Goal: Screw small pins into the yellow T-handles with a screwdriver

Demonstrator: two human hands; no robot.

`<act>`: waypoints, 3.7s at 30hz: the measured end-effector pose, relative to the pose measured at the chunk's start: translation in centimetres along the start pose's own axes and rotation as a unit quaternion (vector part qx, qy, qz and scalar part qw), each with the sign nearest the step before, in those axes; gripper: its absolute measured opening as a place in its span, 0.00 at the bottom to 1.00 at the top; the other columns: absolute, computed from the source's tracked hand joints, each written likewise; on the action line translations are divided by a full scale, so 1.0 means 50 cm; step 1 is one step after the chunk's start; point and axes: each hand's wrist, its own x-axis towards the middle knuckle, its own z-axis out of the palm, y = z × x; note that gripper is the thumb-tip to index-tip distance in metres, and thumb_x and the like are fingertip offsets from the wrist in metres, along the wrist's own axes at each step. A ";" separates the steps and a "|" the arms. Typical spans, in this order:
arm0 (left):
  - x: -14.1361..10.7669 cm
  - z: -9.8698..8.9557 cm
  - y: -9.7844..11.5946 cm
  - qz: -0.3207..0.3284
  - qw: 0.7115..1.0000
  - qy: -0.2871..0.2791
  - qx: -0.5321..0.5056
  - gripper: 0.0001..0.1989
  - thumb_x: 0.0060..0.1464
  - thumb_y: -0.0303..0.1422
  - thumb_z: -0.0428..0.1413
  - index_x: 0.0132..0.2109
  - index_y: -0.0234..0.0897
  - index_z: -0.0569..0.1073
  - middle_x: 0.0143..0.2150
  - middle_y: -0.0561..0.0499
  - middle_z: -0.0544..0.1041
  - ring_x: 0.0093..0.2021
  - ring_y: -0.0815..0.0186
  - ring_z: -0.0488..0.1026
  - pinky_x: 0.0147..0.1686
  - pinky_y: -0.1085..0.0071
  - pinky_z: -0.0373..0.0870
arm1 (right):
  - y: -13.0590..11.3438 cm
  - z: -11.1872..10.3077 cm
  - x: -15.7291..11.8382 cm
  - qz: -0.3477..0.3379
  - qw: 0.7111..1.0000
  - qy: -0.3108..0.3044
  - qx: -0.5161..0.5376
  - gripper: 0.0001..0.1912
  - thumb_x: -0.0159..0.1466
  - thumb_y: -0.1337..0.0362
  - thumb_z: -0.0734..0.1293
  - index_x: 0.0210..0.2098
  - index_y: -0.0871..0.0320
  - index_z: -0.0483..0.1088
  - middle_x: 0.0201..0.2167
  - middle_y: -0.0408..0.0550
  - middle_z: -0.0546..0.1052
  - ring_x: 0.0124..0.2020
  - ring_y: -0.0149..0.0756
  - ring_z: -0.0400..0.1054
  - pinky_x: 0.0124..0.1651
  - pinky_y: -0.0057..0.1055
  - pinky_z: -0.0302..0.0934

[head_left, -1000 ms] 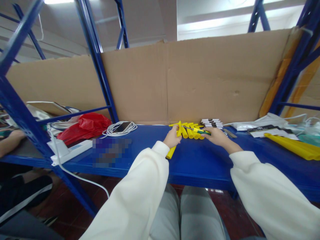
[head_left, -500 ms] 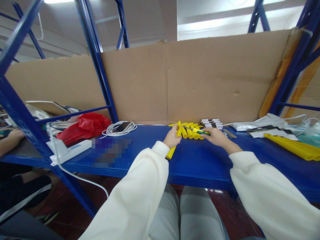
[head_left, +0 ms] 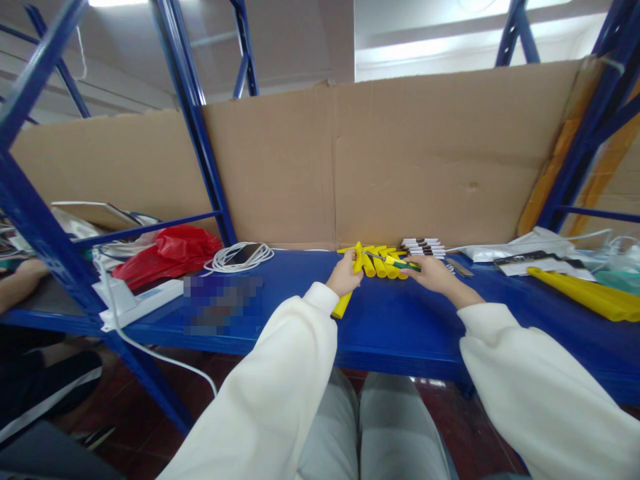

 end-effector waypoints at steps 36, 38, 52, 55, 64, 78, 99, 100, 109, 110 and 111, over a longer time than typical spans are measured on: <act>-0.015 0.017 0.023 0.004 0.997 0.025 0.077 0.23 0.49 0.17 0.57 0.51 0.37 0.67 0.51 0.42 0.77 0.53 0.54 0.77 0.56 0.59 0.71 | -0.015 -0.010 -0.005 0.030 0.998 0.050 -0.012 0.10 0.54 0.64 0.68 0.36 0.53 0.67 0.31 0.47 0.79 0.30 0.40 0.72 0.32 0.30 0.61; -0.015 0.022 0.026 0.002 0.995 0.034 0.089 0.23 0.49 0.16 0.57 0.51 0.38 0.67 0.53 0.41 0.76 0.55 0.53 0.75 0.58 0.58 0.70 | -0.013 -0.007 -0.005 0.038 0.998 0.039 -0.023 0.11 0.54 0.63 0.68 0.37 0.53 0.67 0.31 0.47 0.79 0.30 0.41 0.73 0.32 0.30 0.60; -0.024 0.033 0.047 -0.064 0.984 -0.014 0.167 0.22 0.55 0.21 0.55 0.56 0.37 0.64 0.57 0.40 0.75 0.55 0.56 0.77 0.57 0.60 0.72 | -0.021 -0.013 -0.005 0.045 0.998 -0.025 -0.039 0.07 0.55 0.65 0.68 0.35 0.55 0.72 0.32 0.50 0.80 0.33 0.41 0.74 0.35 0.29 0.61; -0.024 0.031 0.048 -0.061 0.985 -0.022 0.163 0.21 0.55 0.21 0.54 0.56 0.36 0.64 0.57 0.40 0.75 0.55 0.55 0.77 0.57 0.60 0.73 | -0.015 -0.008 -0.004 0.050 0.997 -0.030 -0.042 0.09 0.53 0.65 0.69 0.36 0.54 0.71 0.32 0.49 0.80 0.32 0.41 0.73 0.33 0.29 0.60; -0.023 0.029 0.046 -0.071 0.989 -0.032 0.126 0.25 0.54 0.21 0.55 0.59 0.35 0.64 0.62 0.38 0.72 0.58 0.53 0.75 0.57 0.59 0.73 | 0.001 0.006 0.000 0.039 0.998 -0.045 -0.030 0.12 0.56 0.65 0.68 0.40 0.56 0.75 0.37 0.52 0.82 0.39 0.45 0.76 0.41 0.31 0.66; -0.026 0.035 0.046 -0.065 0.983 -0.025 0.171 0.22 0.55 0.21 0.54 0.57 0.37 0.63 0.60 0.39 0.73 0.58 0.54 0.75 0.59 0.60 0.69 | -0.023 -0.005 -0.004 0.069 0.995 -0.035 -0.058 0.11 0.55 0.64 0.69 0.39 0.54 0.72 0.34 0.51 0.81 0.35 0.44 0.75 0.35 0.30 0.61; -0.028 0.036 0.050 -0.058 0.982 -0.012 0.177 0.24 0.54 0.21 0.54 0.58 0.38 0.64 0.62 0.37 0.71 0.63 0.52 0.70 0.63 0.56 0.65 | -0.021 0.000 -0.003 0.042 0.996 -0.066 -0.032 0.05 0.57 0.64 0.66 0.34 0.55 0.73 0.32 0.50 0.81 0.33 0.42 0.74 0.36 0.30 0.63; -0.028 0.037 0.048 -0.057 0.983 -0.010 0.174 0.25 0.54 0.21 0.54 0.58 0.38 0.64 0.62 0.38 0.71 0.64 0.52 0.70 0.63 0.57 0.65 | -0.020 0.000 -0.003 0.033 0.997 -0.060 -0.029 0.05 0.57 0.64 0.66 0.33 0.55 0.73 0.32 0.49 0.81 0.33 0.41 0.74 0.36 0.30 0.63; -0.027 0.036 0.049 -0.052 0.984 -0.017 0.170 0.24 0.55 0.20 0.53 0.59 0.35 0.63 0.64 0.37 0.69 0.66 0.54 0.66 0.64 0.61 0.62 | -0.025 -0.003 -0.003 0.061 0.996 -0.054 -0.043 0.08 0.53 0.66 0.69 0.35 0.55 0.71 0.30 0.48 0.80 0.31 0.40 0.73 0.32 0.28 0.60; -0.028 0.036 0.050 -0.053 0.984 -0.017 0.170 0.24 0.55 0.20 0.53 0.59 0.35 0.63 0.64 0.36 0.69 0.67 0.54 0.66 0.64 0.61 0.62 | -0.025 -0.003 -0.003 0.058 0.996 -0.054 -0.045 0.09 0.53 0.66 0.69 0.35 0.55 0.71 0.30 0.49 0.80 0.32 0.41 0.74 0.32 0.28 0.60; -0.029 0.035 0.052 -0.053 0.984 -0.017 0.169 0.24 0.56 0.20 0.53 0.59 0.35 0.63 0.64 0.36 0.69 0.67 0.54 0.65 0.65 0.61 0.62 | -0.026 -0.003 -0.003 0.054 0.996 -0.052 -0.047 0.09 0.54 0.66 0.68 0.35 0.55 0.71 0.31 0.49 0.80 0.32 0.41 0.74 0.33 0.28 0.60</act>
